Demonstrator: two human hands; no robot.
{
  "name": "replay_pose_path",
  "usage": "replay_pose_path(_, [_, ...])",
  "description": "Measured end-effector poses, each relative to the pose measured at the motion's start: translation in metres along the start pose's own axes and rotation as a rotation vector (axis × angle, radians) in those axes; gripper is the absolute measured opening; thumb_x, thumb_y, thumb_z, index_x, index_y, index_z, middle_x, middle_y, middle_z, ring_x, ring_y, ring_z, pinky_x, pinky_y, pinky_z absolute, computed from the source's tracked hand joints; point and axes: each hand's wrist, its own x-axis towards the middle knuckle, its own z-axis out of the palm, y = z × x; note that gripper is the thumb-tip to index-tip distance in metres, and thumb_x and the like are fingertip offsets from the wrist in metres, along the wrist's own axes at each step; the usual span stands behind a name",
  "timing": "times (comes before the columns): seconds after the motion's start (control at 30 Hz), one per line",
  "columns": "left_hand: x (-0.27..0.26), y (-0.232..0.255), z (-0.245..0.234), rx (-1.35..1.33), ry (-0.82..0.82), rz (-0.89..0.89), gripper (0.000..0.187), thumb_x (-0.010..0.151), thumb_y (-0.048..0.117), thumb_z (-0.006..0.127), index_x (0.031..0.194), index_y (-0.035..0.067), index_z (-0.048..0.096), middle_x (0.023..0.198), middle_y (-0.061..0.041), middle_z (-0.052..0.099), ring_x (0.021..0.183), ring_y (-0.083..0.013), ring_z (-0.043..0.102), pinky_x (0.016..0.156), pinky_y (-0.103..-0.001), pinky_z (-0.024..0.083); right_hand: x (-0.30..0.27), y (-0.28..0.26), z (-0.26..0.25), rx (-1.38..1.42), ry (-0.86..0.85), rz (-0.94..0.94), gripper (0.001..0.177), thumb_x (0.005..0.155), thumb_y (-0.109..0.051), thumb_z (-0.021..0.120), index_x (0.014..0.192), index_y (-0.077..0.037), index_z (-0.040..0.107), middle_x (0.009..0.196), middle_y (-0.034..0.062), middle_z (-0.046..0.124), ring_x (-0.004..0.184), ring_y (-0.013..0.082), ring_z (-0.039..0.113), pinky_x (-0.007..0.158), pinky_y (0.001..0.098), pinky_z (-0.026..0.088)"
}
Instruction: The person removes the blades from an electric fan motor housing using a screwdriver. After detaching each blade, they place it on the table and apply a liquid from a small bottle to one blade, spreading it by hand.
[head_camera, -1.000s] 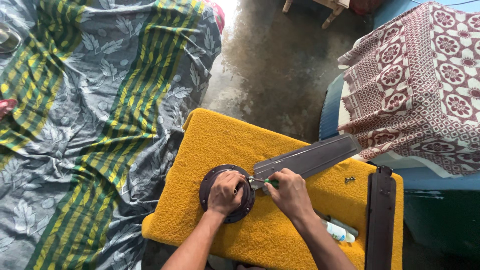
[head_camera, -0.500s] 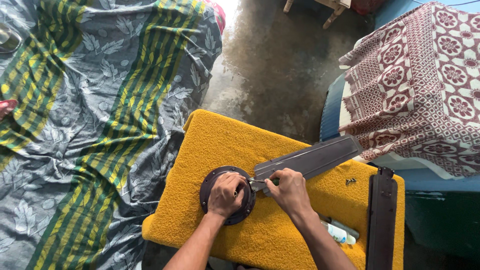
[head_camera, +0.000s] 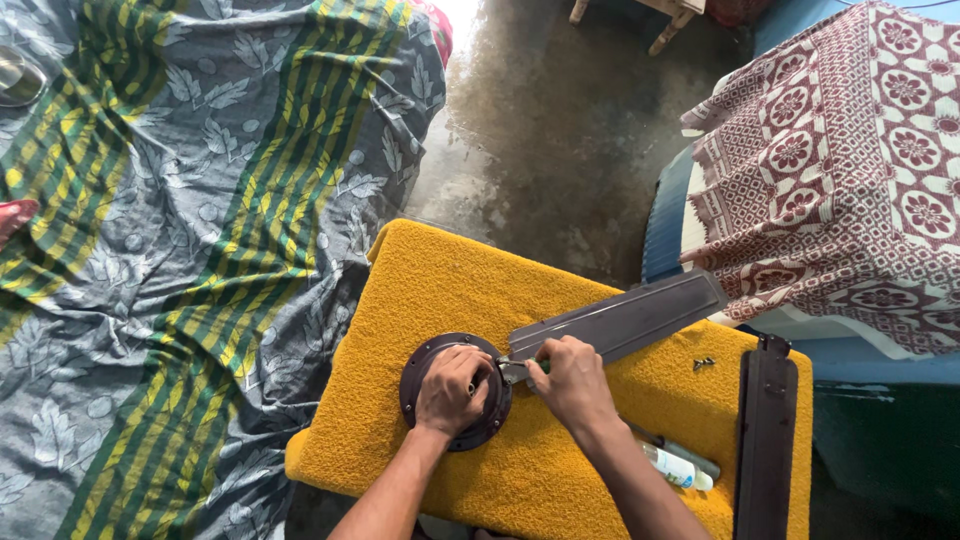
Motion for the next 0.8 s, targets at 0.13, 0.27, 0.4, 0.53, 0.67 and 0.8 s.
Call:
replay_pose_path(0.13, [0.001, 0.002, -0.002, 0.001, 0.002, 0.013, 0.015, 0.074, 0.009, 0.079, 0.088, 0.010, 0.073, 0.103, -0.007, 0.077, 0.108, -0.0243, 0.070, 0.103, -0.041, 0.050, 0.002, -0.002, 0.001, -0.164, -0.269, 0.158, 0.031, 0.094, -0.032, 0.078, 0.093, -0.001, 0.077, 0.091, 0.0240, 0.073, 0.088, 0.0360, 0.073, 0.079, 0.0449, 0.061])
replay_pose_path(0.27, [0.003, 0.007, -0.004, -0.008, 0.013, 0.008, 0.015, 0.074, 0.008, 0.080, 0.087, 0.010, 0.072, 0.100, -0.006, 0.077, 0.107, -0.0241, 0.070, 0.101, -0.041, 0.050, 0.007, -0.001, 0.003, -0.268, -0.100, -0.249, 0.020, 0.075, -0.021, 0.078, 0.090, -0.008, 0.081, 0.096, 0.0160, 0.074, 0.088, 0.0344, 0.073, 0.079, 0.0455, 0.060])
replay_pose_path(0.4, [0.005, 0.007, -0.009, -0.007, 0.019, 0.015, 0.016, 0.073, 0.007, 0.079, 0.087, 0.010, 0.072, 0.101, -0.006, 0.077, 0.107, -0.0250, 0.069, 0.101, -0.041, 0.050, 0.013, -0.001, 0.008, -0.198, 0.045, -0.454, 0.074, 0.055, -0.011, 0.084, 0.128, -0.007, 0.078, 0.129, 0.0249, 0.066, 0.099, 0.0369, 0.070, 0.079, 0.0438, 0.061])
replay_pose_path(0.53, [0.004, 0.009, -0.006, -0.019, 0.008, 0.009, 0.017, 0.072, 0.007, 0.079, 0.087, 0.009, 0.072, 0.101, -0.006, 0.076, 0.107, -0.0253, 0.069, 0.101, -0.041, 0.050, 0.017, 0.005, 0.010, -0.261, -0.310, 0.072, 0.046, 0.094, -0.045, 0.076, 0.109, -0.002, 0.073, 0.112, 0.0208, 0.069, 0.102, 0.0345, 0.073, 0.087, 0.0440, 0.060])
replay_pose_path(0.67, [0.003, 0.005, -0.004, -0.024, 0.022, -0.002, 0.014, 0.075, 0.009, 0.079, 0.087, 0.010, 0.072, 0.102, -0.006, 0.076, 0.109, -0.0244, 0.069, 0.102, -0.040, 0.050, 0.020, 0.008, 0.008, -0.096, -0.037, -0.454, 0.023, 0.079, -0.027, 0.075, 0.096, -0.012, 0.080, 0.109, 0.0142, 0.071, 0.096, 0.0355, 0.074, 0.083, 0.0454, 0.060])
replay_pose_path(0.8, [0.003, 0.003, 0.002, -0.011, 0.015, 0.021, 0.016, 0.074, 0.009, 0.079, 0.088, 0.009, 0.072, 0.102, -0.007, 0.076, 0.108, -0.0255, 0.069, 0.102, -0.042, 0.050, 0.018, 0.006, 0.000, -0.063, -0.191, -0.016, 0.062, 0.084, -0.041, 0.087, 0.119, 0.003, 0.063, 0.116, 0.0231, 0.063, 0.092, 0.0371, 0.073, 0.078, 0.0443, 0.061])
